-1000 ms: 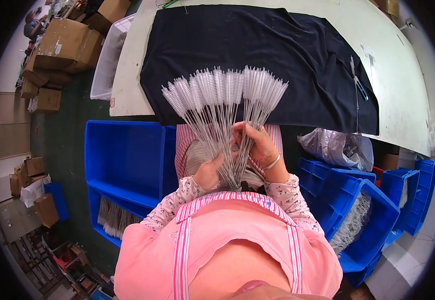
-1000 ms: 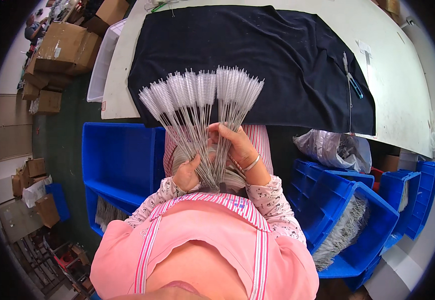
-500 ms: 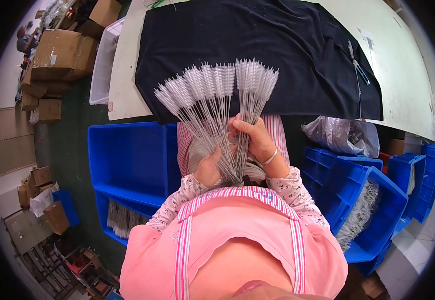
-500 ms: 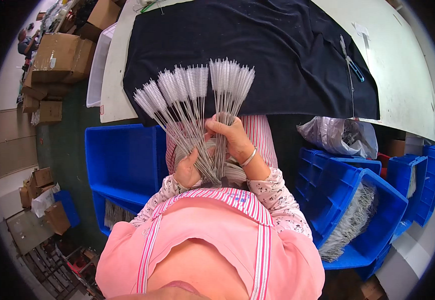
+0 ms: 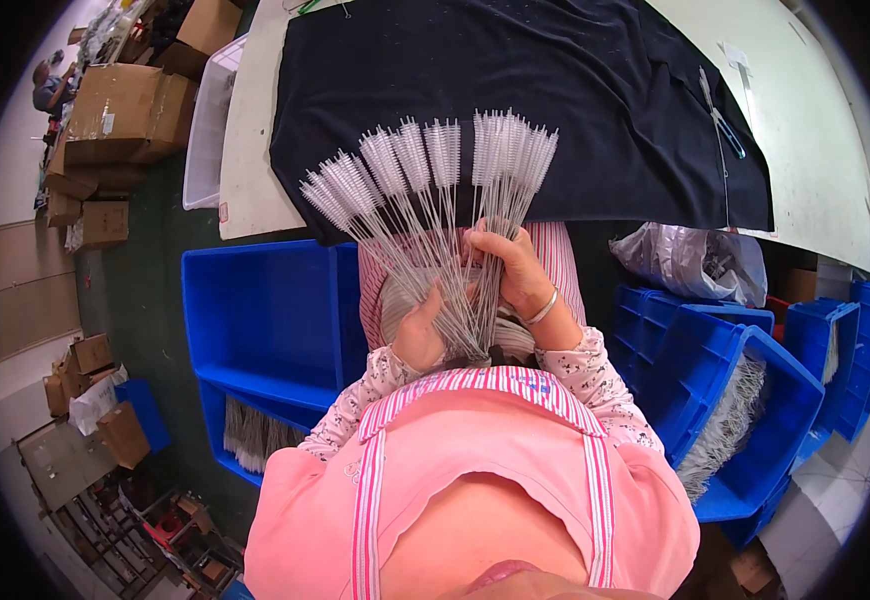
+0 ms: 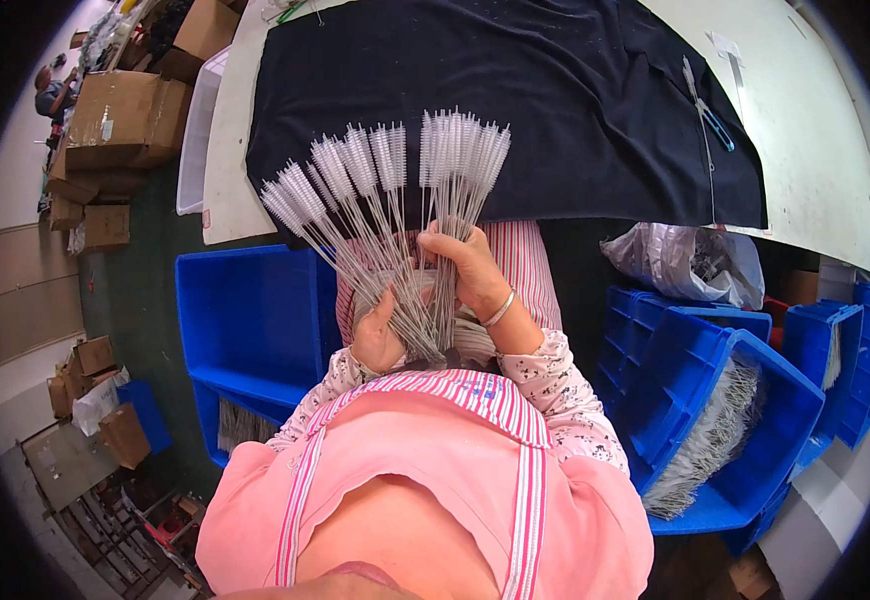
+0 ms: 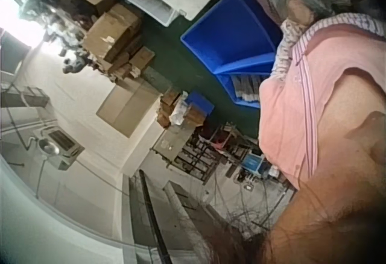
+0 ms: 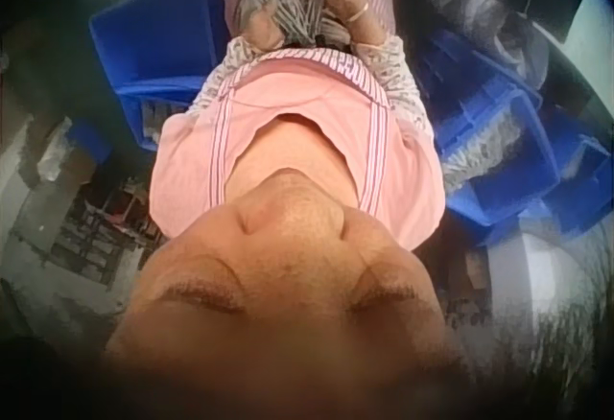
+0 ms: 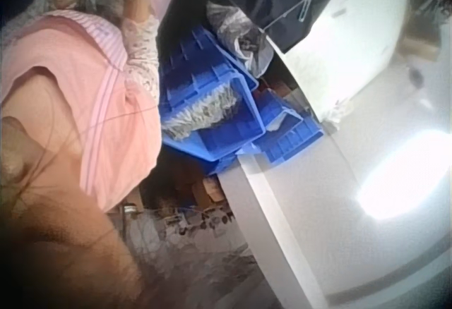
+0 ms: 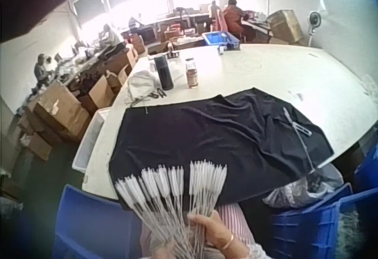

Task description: The person sits on the floor and repeatedly picks up bundles of thin white bristle brushes from blue bins, aligns them in hand, and places them into a second bin. They occasionally inspect individual brushes and adjust the bundles before stacking them.

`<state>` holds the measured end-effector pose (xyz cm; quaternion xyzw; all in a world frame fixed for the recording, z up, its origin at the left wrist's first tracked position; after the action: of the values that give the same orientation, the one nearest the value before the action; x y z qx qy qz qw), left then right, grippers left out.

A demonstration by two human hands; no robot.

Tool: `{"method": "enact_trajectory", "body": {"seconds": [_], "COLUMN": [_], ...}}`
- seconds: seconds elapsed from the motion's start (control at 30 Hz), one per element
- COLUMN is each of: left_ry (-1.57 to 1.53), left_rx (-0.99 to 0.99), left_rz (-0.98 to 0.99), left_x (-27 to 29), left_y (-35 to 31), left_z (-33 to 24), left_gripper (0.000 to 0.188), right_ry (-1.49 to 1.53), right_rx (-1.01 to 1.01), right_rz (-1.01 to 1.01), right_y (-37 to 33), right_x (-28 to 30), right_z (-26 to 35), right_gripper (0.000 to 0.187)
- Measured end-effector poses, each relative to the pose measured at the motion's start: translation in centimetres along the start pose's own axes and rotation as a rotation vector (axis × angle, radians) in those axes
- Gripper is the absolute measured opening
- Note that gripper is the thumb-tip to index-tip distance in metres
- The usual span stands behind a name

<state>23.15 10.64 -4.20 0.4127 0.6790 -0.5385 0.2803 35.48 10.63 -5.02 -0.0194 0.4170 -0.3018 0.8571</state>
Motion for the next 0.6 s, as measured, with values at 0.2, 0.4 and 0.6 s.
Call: {"method": "enact_trajectory", "body": {"seconds": [0.2,0.4,0.6], "left_ry": [0.025,0.374,0.554], "left_rx": [0.067,0.260,0.242], "left_rz": [0.001,0.149,0.295], "left_x": [0.2,-0.6,-2.9], "left_y": [0.3,2.2,2.8], "left_z": [0.6,1.7,1.6], "left_gripper": [0.051,0.053,0.044], "right_ry": [0.072,0.095,0.060], "right_rx": [-0.048,-0.157,-0.228], "right_rz": [0.040,0.462,0.595], "right_y": [-0.4,-1.2,-2.3], "right_x": [-0.8,-3.5,-5.7], "right_z": [-0.1,0.4,1.4], "right_gripper": [0.028,0.059,0.085]}}
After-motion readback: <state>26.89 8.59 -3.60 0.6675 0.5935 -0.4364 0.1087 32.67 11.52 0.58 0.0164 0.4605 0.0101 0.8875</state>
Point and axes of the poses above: each hand's wrist, its own y-axis towards the middle knuckle, its own x-axis out of the back of the hand, z = x × y, the point moved 9 cm from there along y, towards the middle knuckle, and after that the axes turned 13 degrees about x, right-handed, at the moved point
